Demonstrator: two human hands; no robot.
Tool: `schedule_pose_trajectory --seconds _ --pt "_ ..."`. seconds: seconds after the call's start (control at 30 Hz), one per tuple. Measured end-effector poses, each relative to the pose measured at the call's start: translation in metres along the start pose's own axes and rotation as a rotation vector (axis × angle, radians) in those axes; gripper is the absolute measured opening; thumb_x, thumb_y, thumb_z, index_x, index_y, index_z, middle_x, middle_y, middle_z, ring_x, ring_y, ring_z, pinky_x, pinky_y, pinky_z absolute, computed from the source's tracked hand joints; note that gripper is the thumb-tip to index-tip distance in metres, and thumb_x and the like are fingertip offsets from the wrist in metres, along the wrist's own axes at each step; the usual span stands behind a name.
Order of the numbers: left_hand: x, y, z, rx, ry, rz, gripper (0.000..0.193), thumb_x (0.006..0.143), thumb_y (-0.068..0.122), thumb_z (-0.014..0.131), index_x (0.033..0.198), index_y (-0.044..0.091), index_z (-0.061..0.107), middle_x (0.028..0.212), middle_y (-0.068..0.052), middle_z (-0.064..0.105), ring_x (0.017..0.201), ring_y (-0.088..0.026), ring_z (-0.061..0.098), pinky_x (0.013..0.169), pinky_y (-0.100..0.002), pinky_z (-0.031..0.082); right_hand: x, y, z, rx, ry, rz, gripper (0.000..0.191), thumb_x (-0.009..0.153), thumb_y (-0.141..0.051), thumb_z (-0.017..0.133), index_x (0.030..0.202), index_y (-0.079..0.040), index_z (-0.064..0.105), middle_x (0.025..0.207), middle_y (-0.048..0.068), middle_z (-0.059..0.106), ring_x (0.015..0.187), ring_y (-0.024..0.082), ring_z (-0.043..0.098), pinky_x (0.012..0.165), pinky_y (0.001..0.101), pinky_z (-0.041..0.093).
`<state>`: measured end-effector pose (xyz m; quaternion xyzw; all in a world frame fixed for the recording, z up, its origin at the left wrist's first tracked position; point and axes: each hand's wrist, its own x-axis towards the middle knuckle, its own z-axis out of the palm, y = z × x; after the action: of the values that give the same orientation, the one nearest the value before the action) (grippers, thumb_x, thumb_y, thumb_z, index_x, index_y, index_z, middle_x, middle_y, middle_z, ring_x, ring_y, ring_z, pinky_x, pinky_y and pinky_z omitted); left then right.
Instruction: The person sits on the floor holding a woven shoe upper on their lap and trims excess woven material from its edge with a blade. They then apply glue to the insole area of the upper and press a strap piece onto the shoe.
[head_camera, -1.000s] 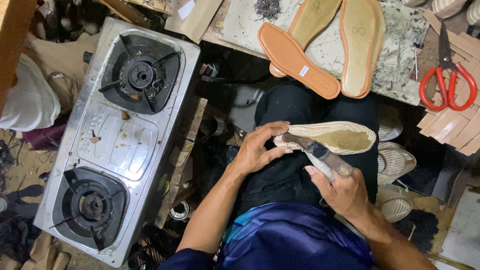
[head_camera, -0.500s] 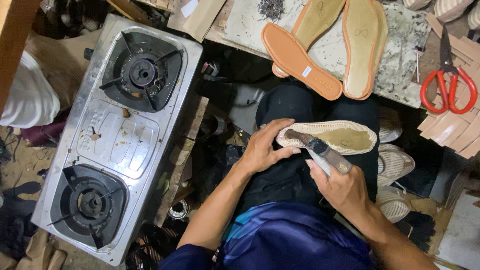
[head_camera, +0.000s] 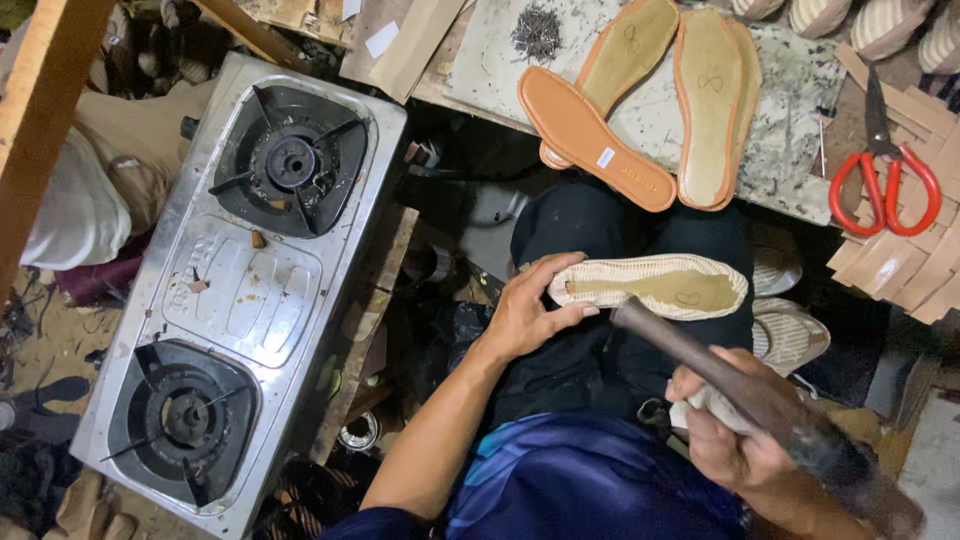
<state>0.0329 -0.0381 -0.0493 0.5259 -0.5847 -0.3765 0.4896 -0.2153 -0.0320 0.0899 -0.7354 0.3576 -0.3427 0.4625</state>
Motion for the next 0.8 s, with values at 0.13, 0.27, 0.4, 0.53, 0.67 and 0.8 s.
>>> schedule_pose_trajectory --seconds 0.13,0.27,0.4,0.53,0.67,0.8 --pt "-0.002 0.001 0.0 -0.029 -0.02 -0.033 0.065 0.082 0.024 0.086 0.14 0.007 0.06 0.133 -0.013 0.069 0.122 -0.028 0.07 0.104 -0.037 0.054 0.014 0.024 0.019 -0.285 -0.021 0.023 0.024 0.09 -0.021 0.072 0.106 -0.003 0.07 0.09 0.01 0.07 0.076 0.02 0.07 0.062 0.0312 0.056" --pt "-0.001 -0.001 -0.001 0.025 -0.002 -0.005 0.067 0.081 0.025 0.086 0.14 0.007 0.06 0.132 -0.014 0.07 0.121 -0.03 0.069 0.102 -0.038 0.054 0.015 0.052 0.024 -0.525 -0.089 -0.078 0.035 0.085 -0.015 0.076 0.115 0.003 0.067 0.096 0.02 0.074 0.083 0.03 0.074 0.068 0.036 0.057" --pt "0.0 -0.004 0.0 0.024 -0.015 0.028 0.069 0.08 0.026 0.087 0.14 0.007 0.059 0.131 -0.015 0.069 0.123 -0.03 0.068 0.103 -0.039 0.054 -0.014 0.037 0.009 -0.277 -0.011 0.14 0.053 0.084 -0.02 0.08 0.13 0.003 0.066 0.076 0.004 0.075 0.066 0.017 0.074 0.066 0.0298 0.061" --pt "0.0 -0.003 0.001 0.008 0.004 -0.045 0.069 0.078 0.025 0.087 0.139 0.006 0.06 0.129 -0.016 0.07 0.12 -0.03 0.07 0.102 -0.039 0.055 -0.002 0.038 0.021 -0.202 0.072 -0.246 0.039 0.092 -0.019 0.071 0.122 0.002 0.057 0.095 0.008 0.072 0.08 0.022 0.075 0.081 0.0331 0.059" --pt "0.002 -0.001 -0.003 -0.074 -0.022 -0.075 0.068 0.08 0.026 0.084 0.141 0.007 0.059 0.128 -0.014 0.071 0.119 -0.027 0.071 0.102 -0.037 0.055 0.018 0.058 0.031 -0.459 -0.007 0.005 0.038 0.086 -0.016 0.077 0.116 0.005 0.066 0.091 0.019 0.072 0.078 0.031 0.073 0.067 0.0349 0.056" --pt "0.004 0.003 -0.003 0.049 -0.008 -0.034 0.069 0.079 0.027 0.088 0.139 0.007 0.061 0.127 -0.015 0.071 0.118 -0.028 0.069 0.101 -0.038 0.054 -0.005 0.047 0.014 -0.376 -0.018 0.031 0.018 0.089 -0.017 0.076 0.1 -0.005 0.069 0.077 0.007 0.072 0.068 0.022 0.069 0.062 0.0341 0.056"
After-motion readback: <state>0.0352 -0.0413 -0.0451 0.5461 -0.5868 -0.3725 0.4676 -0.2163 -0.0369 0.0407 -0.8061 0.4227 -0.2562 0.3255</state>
